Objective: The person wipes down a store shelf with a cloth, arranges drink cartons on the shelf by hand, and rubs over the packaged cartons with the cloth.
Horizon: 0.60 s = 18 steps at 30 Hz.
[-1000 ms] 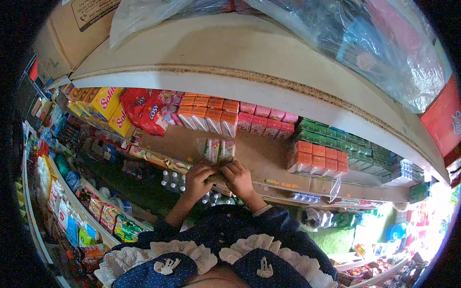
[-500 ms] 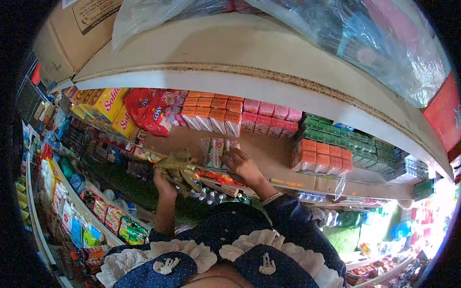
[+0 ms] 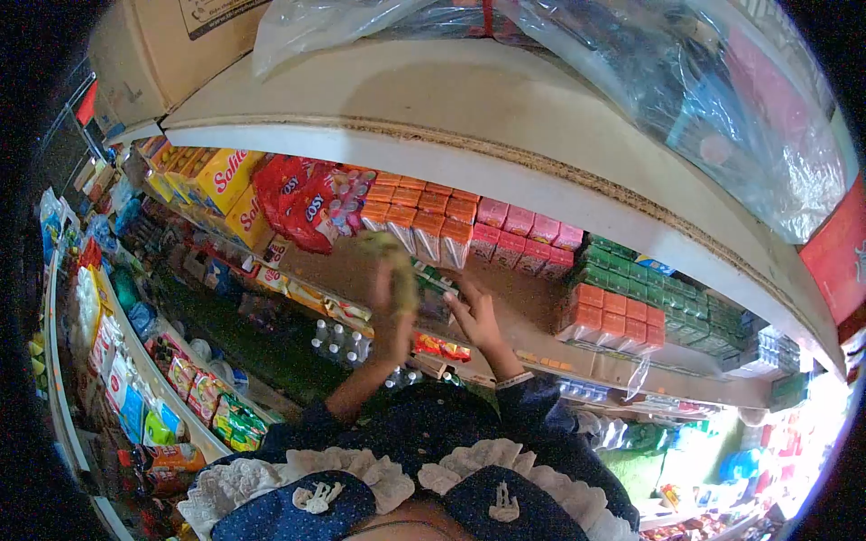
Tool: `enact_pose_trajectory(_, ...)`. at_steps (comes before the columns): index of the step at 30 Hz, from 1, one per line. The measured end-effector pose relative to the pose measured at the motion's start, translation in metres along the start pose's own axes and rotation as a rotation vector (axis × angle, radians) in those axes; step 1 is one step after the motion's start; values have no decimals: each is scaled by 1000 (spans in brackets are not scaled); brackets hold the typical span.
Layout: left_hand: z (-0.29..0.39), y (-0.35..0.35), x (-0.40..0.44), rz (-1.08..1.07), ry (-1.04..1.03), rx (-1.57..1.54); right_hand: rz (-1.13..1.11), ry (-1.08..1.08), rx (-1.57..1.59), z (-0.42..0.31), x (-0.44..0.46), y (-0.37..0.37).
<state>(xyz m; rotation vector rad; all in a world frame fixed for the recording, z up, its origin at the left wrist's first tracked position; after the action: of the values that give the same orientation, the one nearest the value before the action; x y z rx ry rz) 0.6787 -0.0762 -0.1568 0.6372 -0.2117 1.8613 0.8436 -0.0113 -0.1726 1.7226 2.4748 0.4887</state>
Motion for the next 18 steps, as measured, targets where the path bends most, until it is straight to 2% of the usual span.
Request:
enact_pose_trajectory(1, -6, -8, -7, 5, 4, -3, 32, 46, -24, 13, -4, -3)
enact_pose_trajectory(2, -6, -17, -18, -118, -353, 387, 66, 93, -47, 25, -8, -5)
enact_pose_trajectory(3, -9, -24, -25, -242, -709, 777, -15, -29, 85, 27, -14, -3)
enact_pose_trajectory(4, -17, -25, -25, -241, -709, 774, -14, -30, 81, 28, -16, -2)
enact_pose_trajectory(6, -39, -21, -19, -151, -826, 694, -48, 151, 15, 26, -16, 0)
enact_pose_trajectory(8, -63, -12, -14, -117, -786, 621, -43, 122, -7, 17, -17, -1)
enact_pose_trajectory(10, -58, -5, 8, -146, -938, 628, -33, 77, -46, 7, -17, -4)
enact_pose_trajectory(11, -48, -5, 20, -100, -995, 565, -20, 125, -88, 6, -18, -5)
enact_pose_trajectory(12, -50, -4, 31, -97, -998, 566, -19, 128, -90, 5, -17, -4)
enact_pose_trajectory(16, -50, -5, 48, -112, -859, 505, -116, 24, -38, 6, -18, -5)
enact_pose_trajectory(18, -45, -7, 55, -97, -673, 427, -131, 18, -35, 10, -13, -3)
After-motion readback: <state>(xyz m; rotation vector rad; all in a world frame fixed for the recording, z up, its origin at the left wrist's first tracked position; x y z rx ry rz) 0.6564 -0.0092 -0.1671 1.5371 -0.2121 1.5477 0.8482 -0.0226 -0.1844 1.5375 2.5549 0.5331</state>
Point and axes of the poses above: each hand's wrist, its own x-axis towards the middle knuckle, its own y-axis out of the back of the hand, z = x × y, the point moved 1 cm from there along x, towards the middle knuckle, and after that the axes turned 15 degrees about -y, right-handed, at the moved point
